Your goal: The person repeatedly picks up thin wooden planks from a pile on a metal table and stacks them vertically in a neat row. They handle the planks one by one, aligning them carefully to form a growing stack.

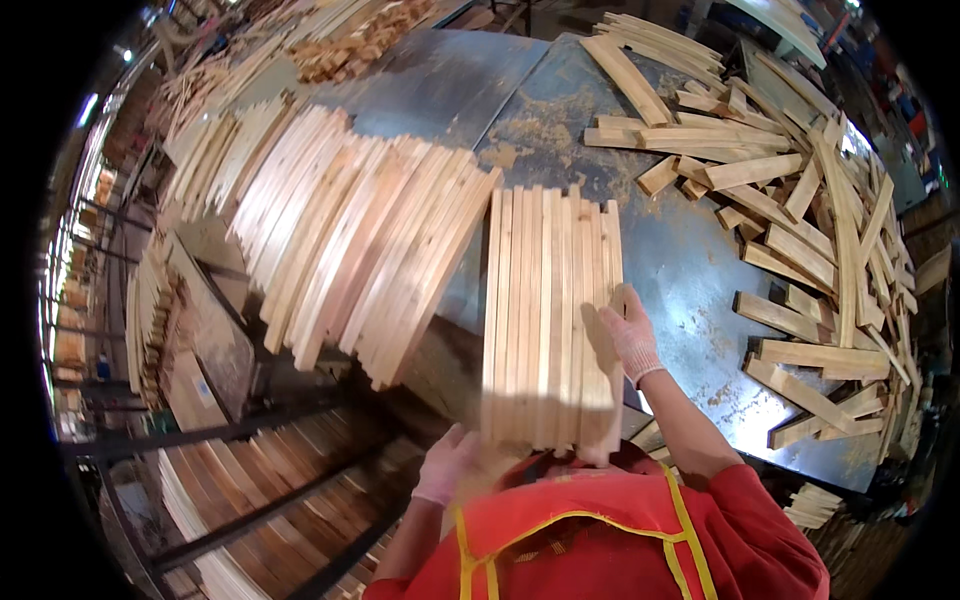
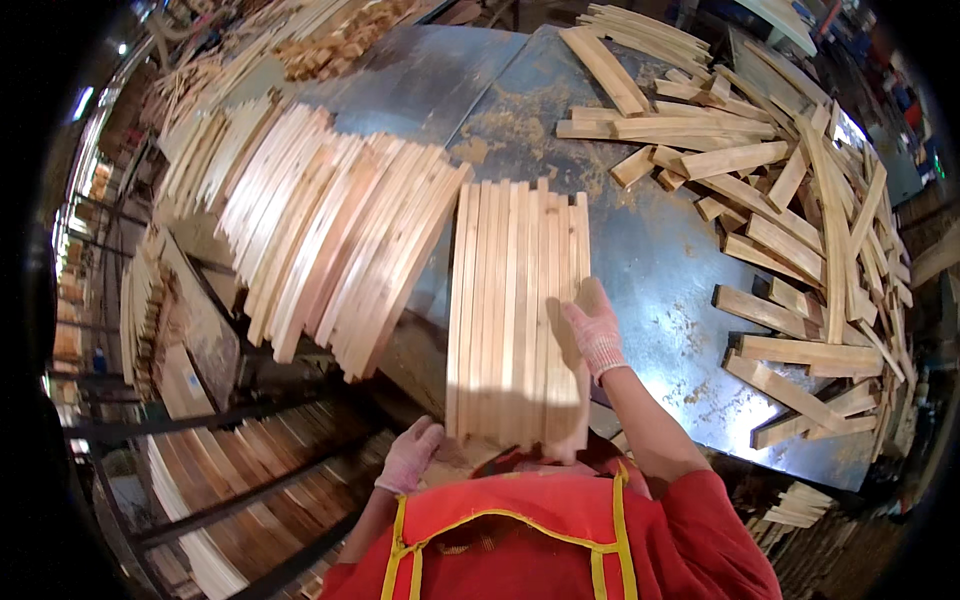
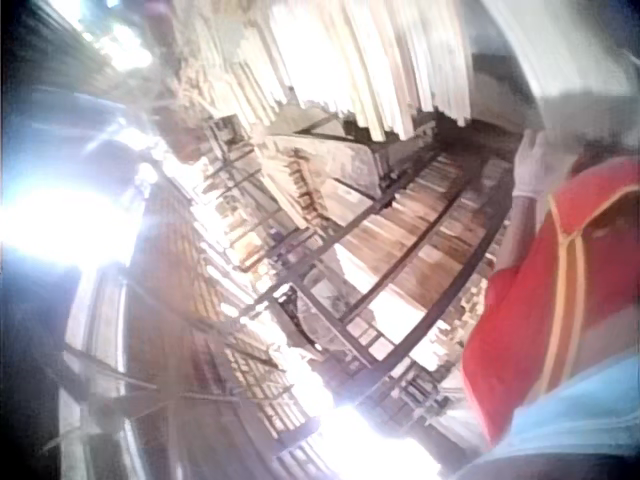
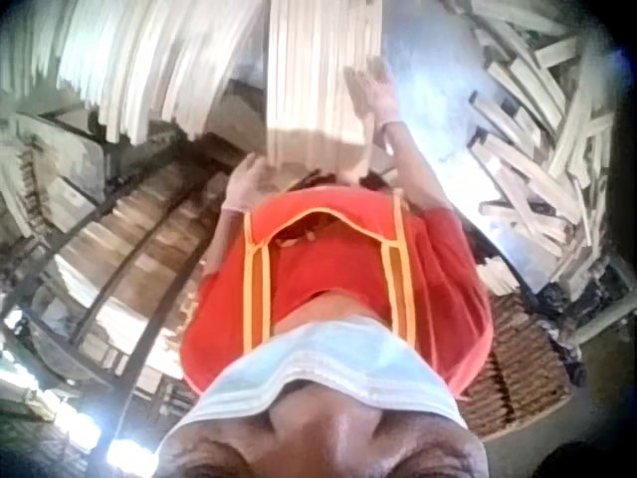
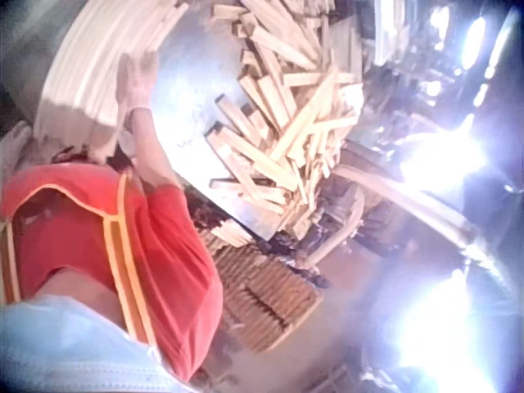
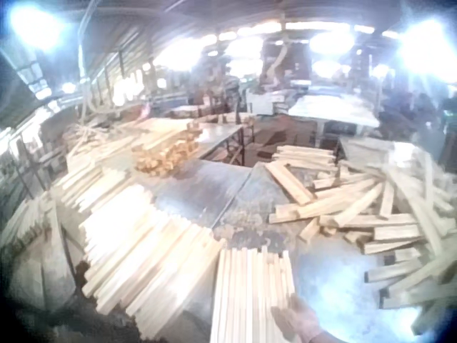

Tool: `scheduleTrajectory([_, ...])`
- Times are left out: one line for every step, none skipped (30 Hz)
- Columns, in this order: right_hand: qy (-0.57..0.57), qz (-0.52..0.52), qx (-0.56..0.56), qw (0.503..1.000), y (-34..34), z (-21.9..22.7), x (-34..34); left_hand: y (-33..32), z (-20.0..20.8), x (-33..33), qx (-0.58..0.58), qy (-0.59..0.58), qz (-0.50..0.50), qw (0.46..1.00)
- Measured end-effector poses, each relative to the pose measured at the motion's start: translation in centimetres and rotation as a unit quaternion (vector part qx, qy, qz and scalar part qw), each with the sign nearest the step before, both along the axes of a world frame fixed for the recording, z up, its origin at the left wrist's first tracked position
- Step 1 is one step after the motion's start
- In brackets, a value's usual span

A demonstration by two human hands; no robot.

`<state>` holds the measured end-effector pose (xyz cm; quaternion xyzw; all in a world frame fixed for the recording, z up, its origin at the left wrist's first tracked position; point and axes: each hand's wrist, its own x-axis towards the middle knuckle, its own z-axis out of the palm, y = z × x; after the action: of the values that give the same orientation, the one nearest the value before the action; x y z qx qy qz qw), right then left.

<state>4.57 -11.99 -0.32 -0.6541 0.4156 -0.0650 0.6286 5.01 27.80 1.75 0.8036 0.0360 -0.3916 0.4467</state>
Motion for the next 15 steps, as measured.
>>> scheduleTrajectory([0.007,0.026,0.007,1.0,-0.8,-0.3,0.7,-0.8,1.1,0.7,0.085,-0.072,-0.024,0.994])
scheduleTrajectory([0.014,0.051,0.012,0.999,-1.7,-0.3,0.8,-1.2,0.1,1.9,0.041,-0.109,0.052,0.992])
scheduleTrajectory([0.023,0.076,0.014,0.997,-2.9,-0.4,0.9,-1.8,-1.7,3.3,-0.006,-0.143,0.127,0.982])
scheduleTrajectory([0.064,0.104,-0.033,0.992,-3.8,-0.5,1.3,-2.9,-2.8,6.2,0.006,-0.144,0.084,0.986])
scheduleTrajectory([0.103,0.132,-0.08,0.983,-4.8,-0.5,1.9,-3.9,-3.8,9.2,0.017,-0.147,0.041,0.988])
scheduleTrajectory([0.142,0.162,-0.127,0.968,-5.6,-0.6,2.6,-6.1,-4.5,11.7,0.029,-0.17,0.027,0.985])
scheduleTrajectory([0.147,0.207,-0.105,0.962,-6.6,-0.4,3.2,-8.3,-4.7,14.1,0.041,-0.193,0.016,0.98])
scheduleTrajectory([0.15,0.254,-0.082,0.952,-7.6,0.0,3.8,-11.2,-3.6,15.8,0.105,-0.177,0.007,0.979])
scheduleTrajectory([0.15,0.3,-0.06,0.94,-8.6,0.1,4.8,-14.6,-2.6,16.8,0.167,-0.163,-0.001,0.972])
scheduleTrajectory([0.168,0.306,-0.088,0.933,-8.8,-0.1,5.6,-17.4,-2.4,17.4,0.232,-0.176,-0.071,0.954])
scheduleTrajectory([0.188,0.308,-0.116,0.926,-8.6,-0.6,5.8,-19.7,-2.4,17.8,0.295,-0.184,-0.142,0.927])
scheduleTrajectory([0.213,0.307,-0.142,0.917,-8.5,-0.9,5.6,-21.1,-2.4,17.7,0.273,-0.187,-0.117,0.936])
scheduleTrajectory([0.198,0.287,-0.132,0.928,-8.7,-1.2,5.5,-21.9,-2.1,17.5,0.251,-0.189,-0.091,0.945])
scheduleTrajectory([0.184,0.268,-0.122,0.938,-8.8,-1.0,5.4,-22.3,-1.8,17.3,0.228,-0.189,-0.064,0.953])
scheduleTrajectory([0.175,0.246,-0.115,0.946,-8.9,-0.1,5.0,-22.7,-0.8,17.1,0.203,-0.187,-0.06,0.959])
